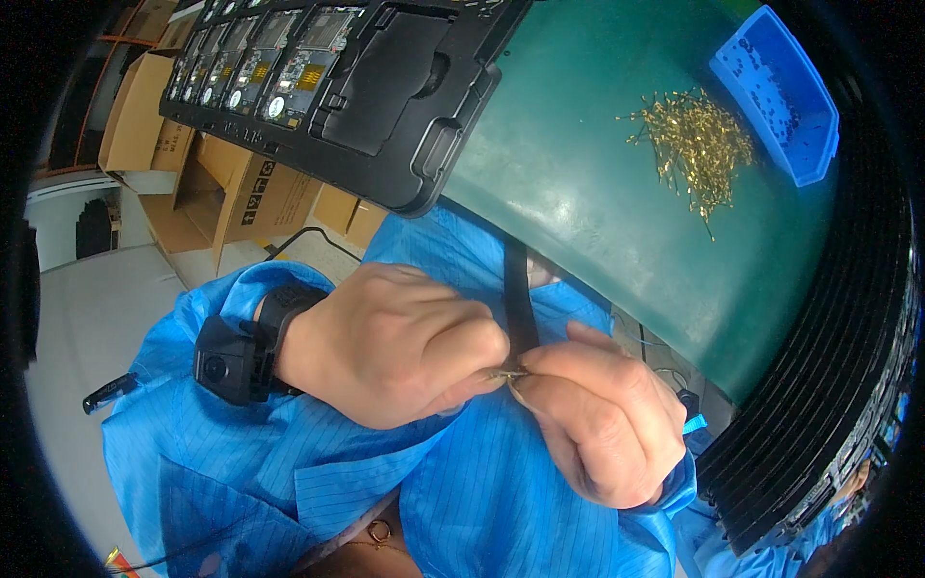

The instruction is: Assembling electronic circuit boards and placing them into a tray.

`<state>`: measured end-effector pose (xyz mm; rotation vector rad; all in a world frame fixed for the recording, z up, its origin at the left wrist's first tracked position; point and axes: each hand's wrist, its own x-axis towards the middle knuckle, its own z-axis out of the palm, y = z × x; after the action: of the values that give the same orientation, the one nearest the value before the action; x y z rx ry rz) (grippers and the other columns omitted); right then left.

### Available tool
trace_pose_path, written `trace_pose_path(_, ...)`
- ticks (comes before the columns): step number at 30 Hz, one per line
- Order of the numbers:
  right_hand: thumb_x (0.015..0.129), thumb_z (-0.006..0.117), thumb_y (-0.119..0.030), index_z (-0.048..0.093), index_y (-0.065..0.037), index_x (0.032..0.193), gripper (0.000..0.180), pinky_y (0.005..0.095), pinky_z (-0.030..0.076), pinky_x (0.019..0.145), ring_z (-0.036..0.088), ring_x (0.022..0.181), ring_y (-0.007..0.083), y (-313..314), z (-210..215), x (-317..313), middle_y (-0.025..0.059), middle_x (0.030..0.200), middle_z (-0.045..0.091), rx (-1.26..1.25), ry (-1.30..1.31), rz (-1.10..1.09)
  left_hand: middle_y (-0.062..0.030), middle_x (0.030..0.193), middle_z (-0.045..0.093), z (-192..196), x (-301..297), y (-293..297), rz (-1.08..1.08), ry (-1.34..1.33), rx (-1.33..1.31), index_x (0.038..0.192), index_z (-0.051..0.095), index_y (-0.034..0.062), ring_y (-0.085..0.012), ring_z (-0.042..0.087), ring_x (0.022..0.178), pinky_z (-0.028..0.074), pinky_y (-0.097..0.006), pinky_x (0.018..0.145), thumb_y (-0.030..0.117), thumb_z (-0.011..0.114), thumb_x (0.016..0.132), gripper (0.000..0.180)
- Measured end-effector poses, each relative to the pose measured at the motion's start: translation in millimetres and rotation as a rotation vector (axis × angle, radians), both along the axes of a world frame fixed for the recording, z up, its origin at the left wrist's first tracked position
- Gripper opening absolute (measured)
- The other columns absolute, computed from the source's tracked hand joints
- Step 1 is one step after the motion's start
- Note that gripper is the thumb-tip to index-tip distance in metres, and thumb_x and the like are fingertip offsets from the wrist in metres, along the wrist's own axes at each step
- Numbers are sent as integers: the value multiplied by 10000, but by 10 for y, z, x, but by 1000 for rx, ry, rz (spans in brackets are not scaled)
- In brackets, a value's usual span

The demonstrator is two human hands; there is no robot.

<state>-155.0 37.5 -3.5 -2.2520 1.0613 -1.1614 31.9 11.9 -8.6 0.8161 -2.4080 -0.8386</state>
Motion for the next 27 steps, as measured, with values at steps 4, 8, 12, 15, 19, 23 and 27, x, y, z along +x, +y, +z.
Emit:
trace_pose_path(4,602,713,-6,603,7,760,193,337,546,671,615,644,205,4,8,11,121,734,616,6,13,1,-39,556,448,-6,1,17,18,11,-7,698,452,80,-216,500,487,376,-319,439,132,655,666,212)
trace_pose_path(8,600,713,-6,601,8,758,194,331,545,667,614,638,206,13,24,18,118,726,615,5,16,-13,-39,552,444,-3,-5,18,13,13,-22,692,452,80,-214,499,484,375,-316,438,129,654,664,210)
trace_pose_path(12,603,712,-7,600,5,756,190,323,542,669,612,637,206,-21,4,17,114,720,616,1,15,28,-37,553,456,-13,1,56,41,-10,-25,696,456,79,-212,503,486,378,-311,443,128,654,663,207)
trace_pose_path(15,607,711,-8,600,3,764,192,325,540,675,614,643,206,-12,16,-7,116,725,618,17,10,38,-37,555,466,1,1,51,37,-4,-26,702,460,79,-211,507,488,381,-309,447,130,653,663,204)
trace_pose_path(19,618,708,-8,601,2,781,196,340,538,685,620,661,206,13,-26,-21,124,746,623,26,-56,20,-35,561,481,18,-5,28,30,-4,-26,713,463,82,-208,517,495,385,-309,450,136,653,663,204)
trace_pose_path(23,614,707,-3,601,3,784,201,349,536,693,626,672,207,-25,-65,-24,130,751,625,5,-65,42,-34,568,489,11,6,29,53,-30,-28,718,464,83,-207,522,501,385,-306,451,142,655,659,209)
trace_pose_path(27,614,701,-13,604,4,774,188,350,535,691,630,662,206,15,-27,-31,130,737,629,-19,-19,19,-32,566,486,15,-3,24,30,-24,-58,716,463,81,-206,519,497,383,-302,447,146,657,662,212)
